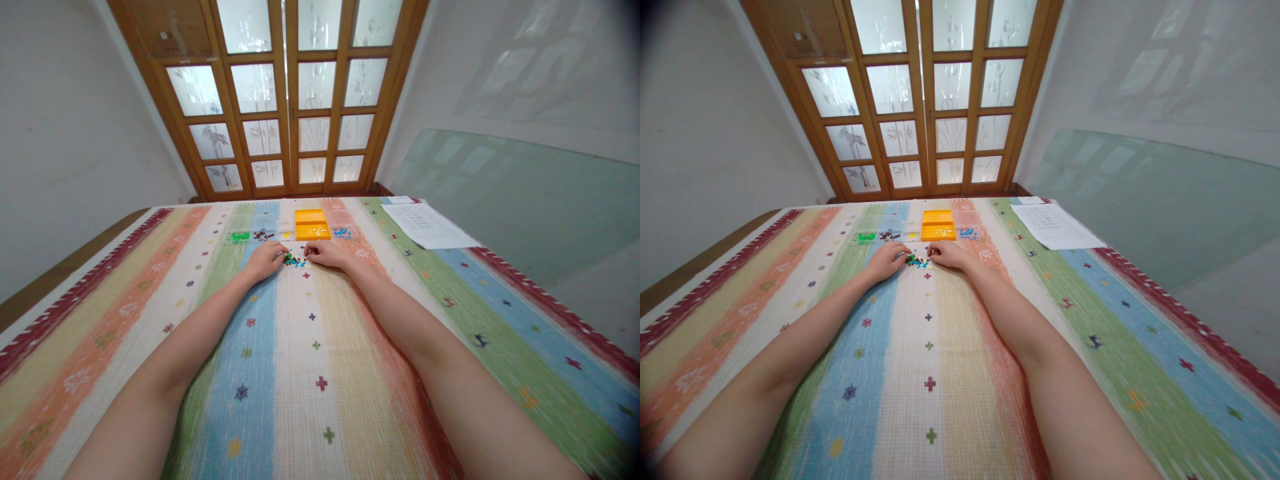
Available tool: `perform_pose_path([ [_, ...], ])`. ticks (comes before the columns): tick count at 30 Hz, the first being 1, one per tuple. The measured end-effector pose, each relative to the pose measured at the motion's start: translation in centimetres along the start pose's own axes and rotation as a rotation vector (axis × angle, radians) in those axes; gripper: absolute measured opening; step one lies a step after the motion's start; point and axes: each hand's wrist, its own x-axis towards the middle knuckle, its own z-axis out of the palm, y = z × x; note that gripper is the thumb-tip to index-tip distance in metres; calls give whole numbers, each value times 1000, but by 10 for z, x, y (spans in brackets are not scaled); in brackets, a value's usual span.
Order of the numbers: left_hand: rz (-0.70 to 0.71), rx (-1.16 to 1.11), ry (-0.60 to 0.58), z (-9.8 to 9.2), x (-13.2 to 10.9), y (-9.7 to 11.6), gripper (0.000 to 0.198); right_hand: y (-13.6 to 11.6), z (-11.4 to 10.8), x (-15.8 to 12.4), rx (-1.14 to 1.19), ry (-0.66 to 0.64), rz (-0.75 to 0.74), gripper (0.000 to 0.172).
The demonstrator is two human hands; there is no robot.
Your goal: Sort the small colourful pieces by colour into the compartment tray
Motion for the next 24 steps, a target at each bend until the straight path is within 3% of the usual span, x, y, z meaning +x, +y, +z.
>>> perform_pose_path([
  [4, 97, 9, -59, 2, 1, 20, 30, 0, 10, 1, 44, 108, -27, 19],
  [8, 131, 13, -70, 4, 1, 20, 31, 0, 17, 5, 180, 145, -33, 34],
  [14, 173, 22, -124, 6, 0, 21, 38, 10, 23, 9, 141, 283, -2, 23],
  [24, 199, 110, -239, 18, 5, 23, 52, 10, 25, 10, 54, 347, 45, 20],
])
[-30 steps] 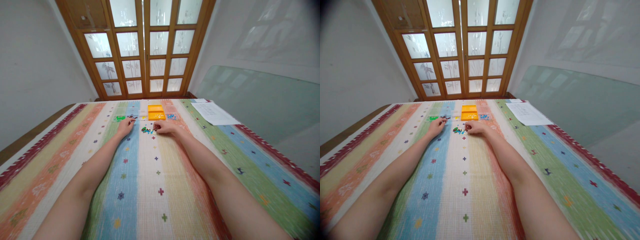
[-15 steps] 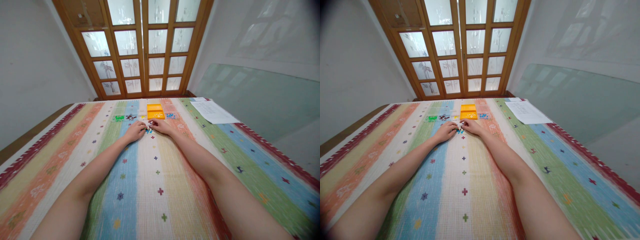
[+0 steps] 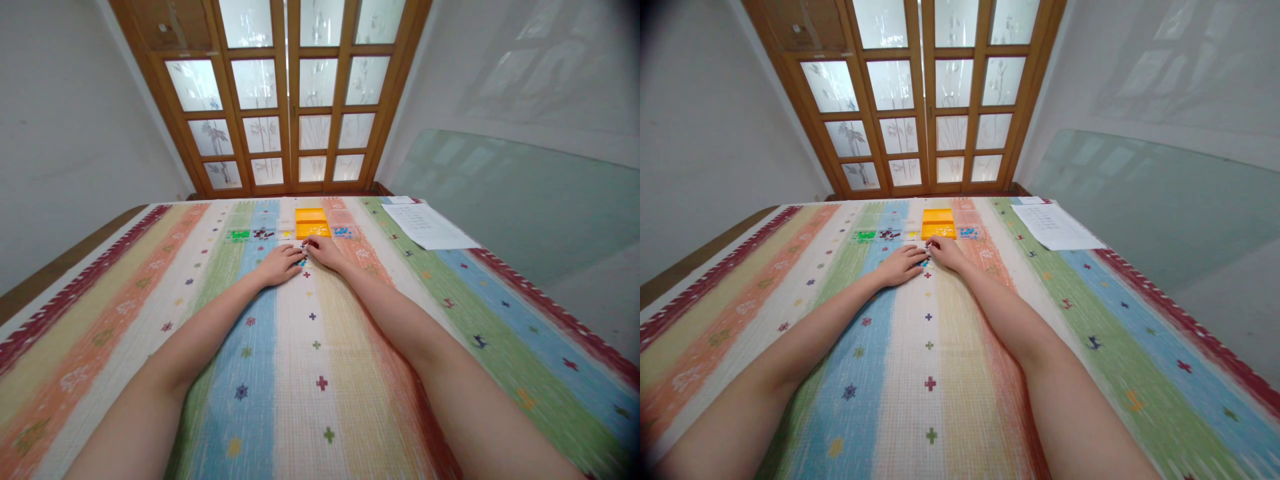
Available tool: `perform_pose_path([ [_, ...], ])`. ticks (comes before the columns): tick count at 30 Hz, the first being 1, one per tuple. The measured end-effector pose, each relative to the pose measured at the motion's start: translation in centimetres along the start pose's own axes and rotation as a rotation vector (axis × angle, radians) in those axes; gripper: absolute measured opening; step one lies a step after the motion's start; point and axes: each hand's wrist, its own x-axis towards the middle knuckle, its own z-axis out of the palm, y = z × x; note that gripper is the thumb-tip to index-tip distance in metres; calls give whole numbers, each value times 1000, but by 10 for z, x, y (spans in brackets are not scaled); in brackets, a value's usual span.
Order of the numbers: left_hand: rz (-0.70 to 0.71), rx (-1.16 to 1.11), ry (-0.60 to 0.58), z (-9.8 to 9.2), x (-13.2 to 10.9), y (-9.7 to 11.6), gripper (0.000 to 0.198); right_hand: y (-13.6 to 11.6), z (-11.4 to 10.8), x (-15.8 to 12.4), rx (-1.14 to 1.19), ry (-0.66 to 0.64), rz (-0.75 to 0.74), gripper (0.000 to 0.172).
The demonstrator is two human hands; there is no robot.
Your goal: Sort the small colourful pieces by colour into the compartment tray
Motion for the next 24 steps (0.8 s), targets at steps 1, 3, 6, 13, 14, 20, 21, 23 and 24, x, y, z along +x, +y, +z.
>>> perform_pose_path([
  [1, 1, 3, -6, 1, 0, -1, 52, -1, 0, 0, -1, 7, 6, 20],
  [3, -2, 0, -7, 3, 0, -3, 52, -2, 0, 0, 3, 13, 24, 21],
  [6, -21, -15, 13, 4, 0, -3, 50, -3, -1, 0, 23, 2, 67, 22],
  [13, -18, -35, 39, 6, 1, -2, 47, -5, -2, 1, -8, 23, 122, 24],
  [14, -20, -39, 40, 6, 0, -2, 47, -5, -2, 2, -24, 38, 125, 25],
  [20, -8, -46, 24, 6, 3, 2, 51, -6, -4, 1, -71, 89, 157, 26],
  [21, 4, -49, 21, 6, 4, 3, 51, -6, -4, 1, -70, 97, 159, 27],
  [23, 25, -57, 14, 6, 7, 3, 51, -5, -4, 1, -59, 110, 158, 27],
  [24, 34, -61, 8, 6, 8, 4, 52, -5, -4, 1, -53, 115, 159, 27],
])
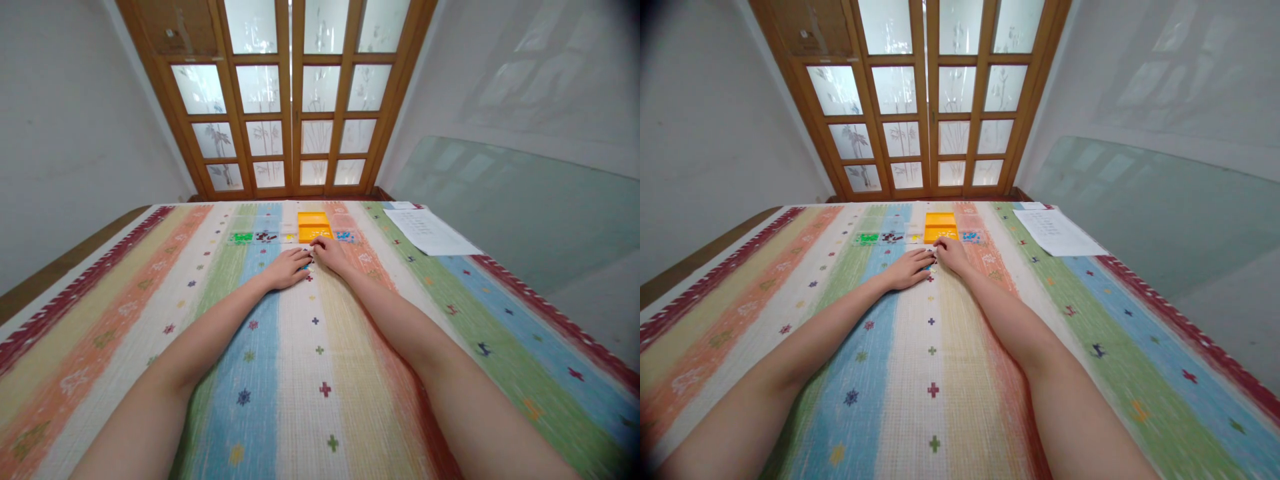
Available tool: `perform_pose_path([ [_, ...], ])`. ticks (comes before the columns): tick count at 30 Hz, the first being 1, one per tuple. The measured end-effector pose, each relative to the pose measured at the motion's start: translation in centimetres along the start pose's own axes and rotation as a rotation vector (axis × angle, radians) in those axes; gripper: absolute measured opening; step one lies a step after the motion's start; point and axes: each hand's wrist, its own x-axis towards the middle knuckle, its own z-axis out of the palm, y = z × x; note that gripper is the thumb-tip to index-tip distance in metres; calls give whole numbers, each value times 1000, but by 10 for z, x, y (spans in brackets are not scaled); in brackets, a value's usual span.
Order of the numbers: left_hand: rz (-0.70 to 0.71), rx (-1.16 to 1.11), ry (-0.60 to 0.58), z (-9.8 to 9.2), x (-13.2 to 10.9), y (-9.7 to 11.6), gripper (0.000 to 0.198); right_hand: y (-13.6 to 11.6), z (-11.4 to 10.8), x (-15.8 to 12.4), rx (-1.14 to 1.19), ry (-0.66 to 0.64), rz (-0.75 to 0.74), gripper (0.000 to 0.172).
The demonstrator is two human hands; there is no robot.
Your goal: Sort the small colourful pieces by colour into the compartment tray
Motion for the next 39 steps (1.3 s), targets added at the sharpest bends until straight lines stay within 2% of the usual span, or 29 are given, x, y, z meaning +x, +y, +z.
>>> perform_pose_path([
  [10, 10, -27, 21, -4, -1, 3, 50, -5, -4, -1, 34, -6, 44, 25],
  [15, -11, -3, 18, 0, -1, 1, 52, -7, -5, -1, 41, -15, 31, 23],
  [27, -23, -19, 25, -3, -5, 4, 51, -5, -2, 0, 55, 0, 36, 25],
  [33, -14, -26, 8, -5, -9, 2, 51, -1, -1, 0, 21, 38, 86, 23],
  [39, -13, -21, -17, -7, -12, 3, 52, 7, 3, 2, 5, 2, 80, 22],
])
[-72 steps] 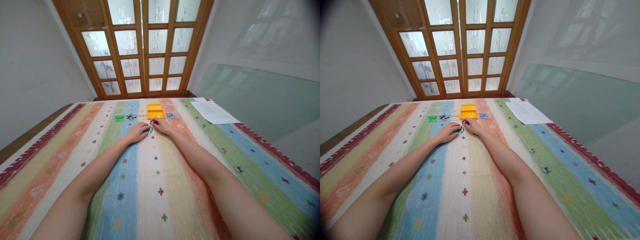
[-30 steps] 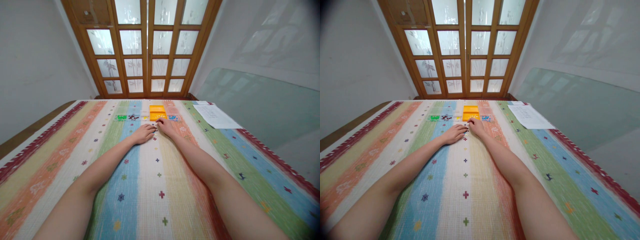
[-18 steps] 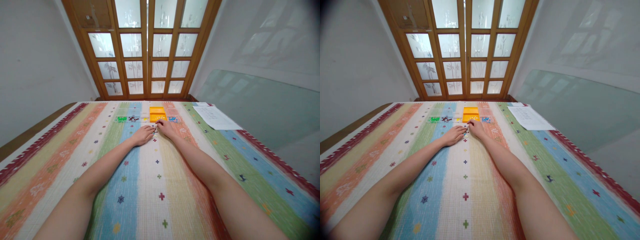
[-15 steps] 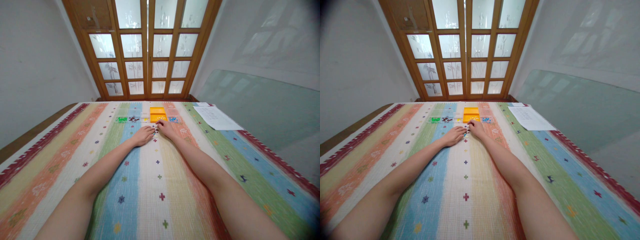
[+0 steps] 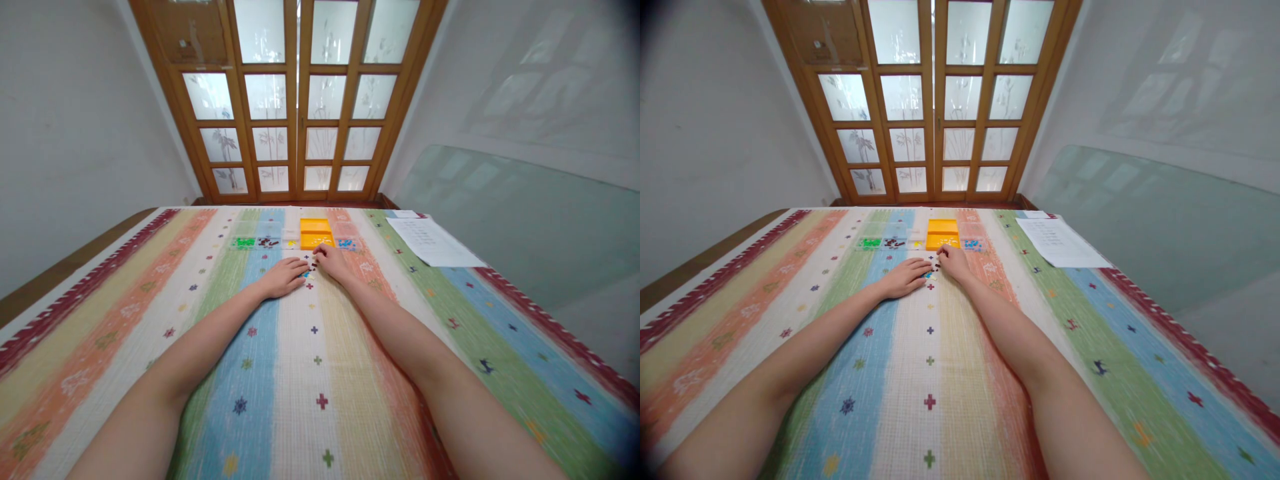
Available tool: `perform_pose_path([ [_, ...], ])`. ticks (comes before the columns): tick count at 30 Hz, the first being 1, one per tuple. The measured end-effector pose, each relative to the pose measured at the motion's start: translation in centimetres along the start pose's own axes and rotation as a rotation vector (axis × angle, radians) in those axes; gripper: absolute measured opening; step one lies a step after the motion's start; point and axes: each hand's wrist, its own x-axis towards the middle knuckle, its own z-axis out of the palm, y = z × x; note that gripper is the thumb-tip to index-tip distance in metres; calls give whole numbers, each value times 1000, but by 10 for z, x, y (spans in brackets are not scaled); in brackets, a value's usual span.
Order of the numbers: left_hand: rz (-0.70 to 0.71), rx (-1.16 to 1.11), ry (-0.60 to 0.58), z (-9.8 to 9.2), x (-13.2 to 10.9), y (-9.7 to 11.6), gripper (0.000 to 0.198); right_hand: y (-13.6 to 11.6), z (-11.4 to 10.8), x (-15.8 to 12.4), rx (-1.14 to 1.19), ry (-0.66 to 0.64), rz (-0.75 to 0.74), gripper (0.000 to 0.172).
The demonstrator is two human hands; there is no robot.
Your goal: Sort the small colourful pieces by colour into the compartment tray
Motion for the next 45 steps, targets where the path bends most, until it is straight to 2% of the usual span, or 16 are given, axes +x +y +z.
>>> perform_pose_path([
  [12, 14, -81, 26, -1, 2, 0, 50, 8, 4, 4, 38, 4, 2, 25],
  [18, 12, -108, -2, -3, 17, 8, 49, 8, 4, 5, 59, 89, 9, 24],
  [23, 13, -95, -12, 1, 32, 13, 46, 6, 2, 5, 72, 103, 16, 24],
  [30, -92, -174, 116, 16, 38, 15, 44, 8, 3, 4, 88, 92, 19, 26],
  [36, -110, -223, 154, 14, 25, 13, 45, 6, 1, 6, 93, 78, 23, 28],
  [41, -154, -322, 198, 16, 25, 10, 48, 9, 4, 7, 115, 42, -3, 29],
  [45, -242, -432, 314, 15, 25, -2, 49, 9, 4, 6, 131, 24, -3, 29],
])
